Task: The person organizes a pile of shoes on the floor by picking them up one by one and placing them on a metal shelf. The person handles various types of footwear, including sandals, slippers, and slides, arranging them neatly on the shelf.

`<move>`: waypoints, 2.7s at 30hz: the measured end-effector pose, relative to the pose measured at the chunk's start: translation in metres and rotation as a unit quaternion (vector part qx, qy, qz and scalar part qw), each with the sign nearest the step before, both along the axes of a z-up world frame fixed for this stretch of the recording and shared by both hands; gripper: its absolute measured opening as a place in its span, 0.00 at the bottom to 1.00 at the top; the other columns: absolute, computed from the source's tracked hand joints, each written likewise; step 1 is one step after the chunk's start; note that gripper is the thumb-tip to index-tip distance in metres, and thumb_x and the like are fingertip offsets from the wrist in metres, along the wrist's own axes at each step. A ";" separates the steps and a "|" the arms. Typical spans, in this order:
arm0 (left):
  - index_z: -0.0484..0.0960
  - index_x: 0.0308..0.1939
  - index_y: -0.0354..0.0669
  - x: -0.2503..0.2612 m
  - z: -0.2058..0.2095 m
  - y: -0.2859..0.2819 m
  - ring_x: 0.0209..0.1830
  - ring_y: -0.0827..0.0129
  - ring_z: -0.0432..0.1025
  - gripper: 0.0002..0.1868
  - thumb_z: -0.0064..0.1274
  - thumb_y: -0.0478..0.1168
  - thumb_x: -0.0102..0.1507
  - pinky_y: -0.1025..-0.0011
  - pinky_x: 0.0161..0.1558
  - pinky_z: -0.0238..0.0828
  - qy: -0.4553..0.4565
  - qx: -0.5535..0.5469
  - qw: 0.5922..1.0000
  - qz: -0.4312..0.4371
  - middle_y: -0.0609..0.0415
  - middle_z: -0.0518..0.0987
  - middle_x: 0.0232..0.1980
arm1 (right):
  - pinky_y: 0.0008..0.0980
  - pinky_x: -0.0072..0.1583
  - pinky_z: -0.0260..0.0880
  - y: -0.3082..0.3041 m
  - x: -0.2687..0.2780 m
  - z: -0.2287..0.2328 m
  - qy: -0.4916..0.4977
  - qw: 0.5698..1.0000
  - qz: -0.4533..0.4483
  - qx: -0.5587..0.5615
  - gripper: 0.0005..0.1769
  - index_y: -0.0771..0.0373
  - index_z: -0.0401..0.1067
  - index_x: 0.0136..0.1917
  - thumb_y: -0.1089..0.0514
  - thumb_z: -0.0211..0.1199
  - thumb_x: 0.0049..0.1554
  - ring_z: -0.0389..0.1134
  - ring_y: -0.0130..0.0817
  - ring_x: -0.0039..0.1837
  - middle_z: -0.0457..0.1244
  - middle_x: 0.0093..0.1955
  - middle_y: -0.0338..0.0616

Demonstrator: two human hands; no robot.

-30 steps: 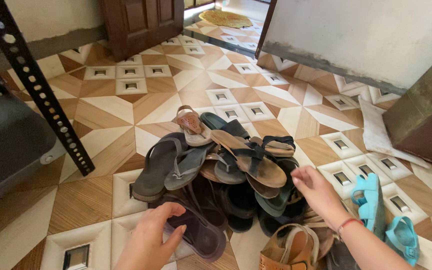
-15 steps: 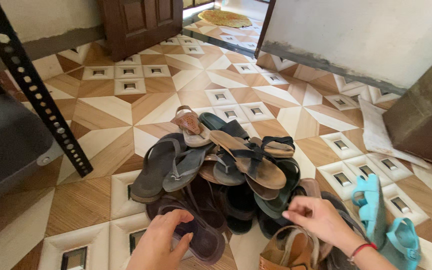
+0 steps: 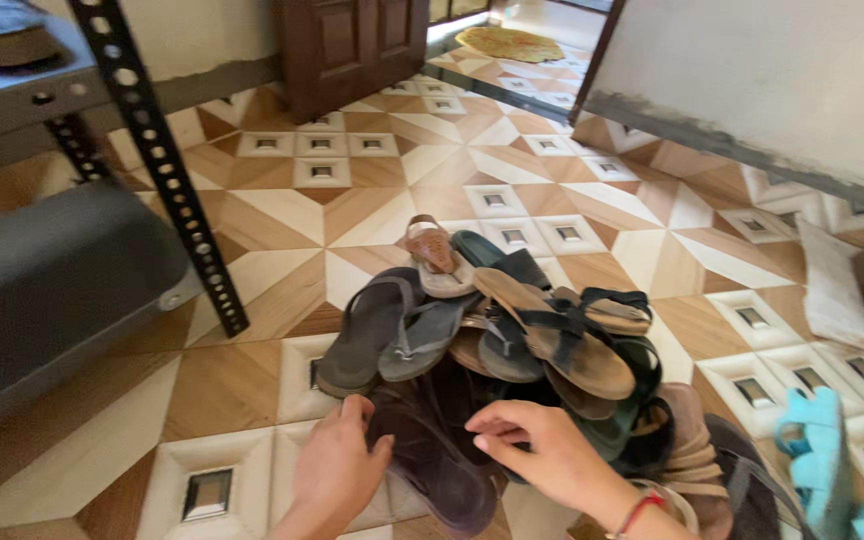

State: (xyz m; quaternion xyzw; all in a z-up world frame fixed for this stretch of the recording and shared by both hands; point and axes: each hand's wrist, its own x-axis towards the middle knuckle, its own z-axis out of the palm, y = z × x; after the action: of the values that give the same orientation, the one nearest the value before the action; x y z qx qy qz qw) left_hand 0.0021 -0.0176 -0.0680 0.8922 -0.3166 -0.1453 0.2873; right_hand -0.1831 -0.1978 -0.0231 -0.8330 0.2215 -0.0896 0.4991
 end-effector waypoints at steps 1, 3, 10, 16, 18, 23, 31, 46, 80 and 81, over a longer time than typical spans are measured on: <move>0.74 0.52 0.47 0.001 -0.004 0.001 0.52 0.53 0.75 0.26 0.64 0.50 0.56 0.56 0.52 0.72 -0.006 -0.001 1.000 0.008 0.50 0.80 0.49 | 0.29 0.55 0.78 0.004 0.008 -0.004 0.010 1.000 0.001 -0.023 0.14 0.62 0.80 0.52 0.56 0.68 0.53 0.77 0.27 0.51 0.75 0.48 0.39; 0.73 0.54 0.45 0.006 -0.014 0.000 0.51 0.50 0.74 0.32 0.67 0.54 0.53 0.55 0.50 0.72 -0.020 -0.002 1.000 0.023 0.46 0.79 0.52 | 0.30 0.55 0.78 0.010 0.022 -0.012 0.029 0.997 0.003 -0.070 0.15 0.60 0.79 0.54 0.56 0.69 0.53 0.77 0.31 0.52 0.74 0.49 0.41; 0.82 0.45 0.44 0.022 -0.035 0.001 0.49 0.55 0.80 0.26 0.64 0.60 0.55 0.59 0.52 0.75 0.124 0.024 0.990 0.057 0.47 0.86 0.43 | 0.33 0.55 0.76 0.030 0.048 -0.042 0.039 0.993 0.003 -0.108 0.26 0.55 0.73 0.63 0.55 0.70 0.51 0.76 0.33 0.56 0.73 0.56 0.40; 0.85 0.44 0.45 0.020 -0.033 0.006 0.47 0.58 0.81 0.23 0.64 0.56 0.54 0.63 0.52 0.76 0.161 0.036 0.982 0.088 0.49 0.86 0.43 | 0.32 0.56 0.75 0.035 0.047 -0.051 0.077 0.995 -0.023 -0.056 0.29 0.54 0.72 0.66 0.55 0.71 0.50 0.76 0.31 0.58 0.73 0.58 0.39; 0.85 0.43 0.45 0.020 -0.031 0.008 0.46 0.60 0.82 0.22 0.64 0.53 0.51 0.65 0.52 0.77 0.180 0.020 0.979 0.098 0.51 0.87 0.42 | 0.32 0.57 0.76 0.035 0.045 -0.054 0.084 0.996 -0.026 -0.026 0.30 0.55 0.72 0.66 0.56 0.72 0.50 0.76 0.30 0.58 0.73 0.58 0.40; 0.86 0.39 0.43 0.019 -0.028 0.014 0.38 0.62 0.83 0.22 0.65 0.54 0.50 0.67 0.49 0.79 0.171 0.047 0.980 0.091 0.49 0.86 0.33 | 0.29 0.50 0.77 0.037 0.041 -0.070 0.094 0.996 -0.001 -0.003 0.30 0.57 0.73 0.66 0.57 0.72 0.50 0.76 0.28 0.48 0.74 0.55 0.40; 0.85 0.36 0.39 0.017 -0.006 0.044 0.23 0.65 0.82 0.20 0.66 0.51 0.49 0.70 0.38 0.83 0.233 0.026 0.968 0.088 0.48 0.85 0.26 | 0.25 0.45 0.75 0.049 0.037 -0.110 0.141 0.989 0.048 0.013 0.35 0.57 0.73 0.65 0.48 0.77 0.46 0.74 0.24 0.40 0.75 0.50 0.41; 0.85 0.36 0.36 0.029 0.035 0.085 0.22 0.67 0.81 0.14 0.62 0.44 0.54 0.68 0.34 0.81 0.188 -0.078 0.979 0.030 0.49 0.85 0.25 | 0.24 0.49 0.75 0.072 0.063 -0.092 0.181 0.981 0.063 0.018 0.37 0.55 0.74 0.66 0.42 0.78 0.46 0.75 0.25 0.43 0.74 0.53 0.37; 0.83 0.52 0.34 0.269 0.124 0.177 0.38 0.64 0.84 0.18 0.57 0.39 0.61 0.70 0.38 0.81 0.114 -0.296 0.910 0.269 0.46 0.86 0.46 | 0.33 0.60 0.78 -0.013 0.260 -0.169 0.139 0.976 0.157 0.051 0.33 0.46 0.71 0.71 0.54 0.75 0.53 0.74 0.32 0.61 0.67 0.64 0.40; 0.83 0.52 0.34 0.277 0.122 0.175 0.39 0.64 0.84 0.18 0.57 0.39 0.61 0.69 0.38 0.82 0.113 -0.307 0.906 0.267 0.46 0.86 0.46 | 0.34 0.61 0.78 -0.001 0.267 -0.161 0.143 0.980 0.137 0.015 0.34 0.45 0.70 0.71 0.53 0.75 0.53 0.73 0.33 0.62 0.66 0.66 0.40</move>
State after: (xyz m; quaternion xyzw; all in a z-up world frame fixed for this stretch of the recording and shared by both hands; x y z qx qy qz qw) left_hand 0.2789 0.1577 0.0539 0.7886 -0.0608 -0.0585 0.6090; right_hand 0.0836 -0.1989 -0.1842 -0.8521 0.1756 0.1028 0.4822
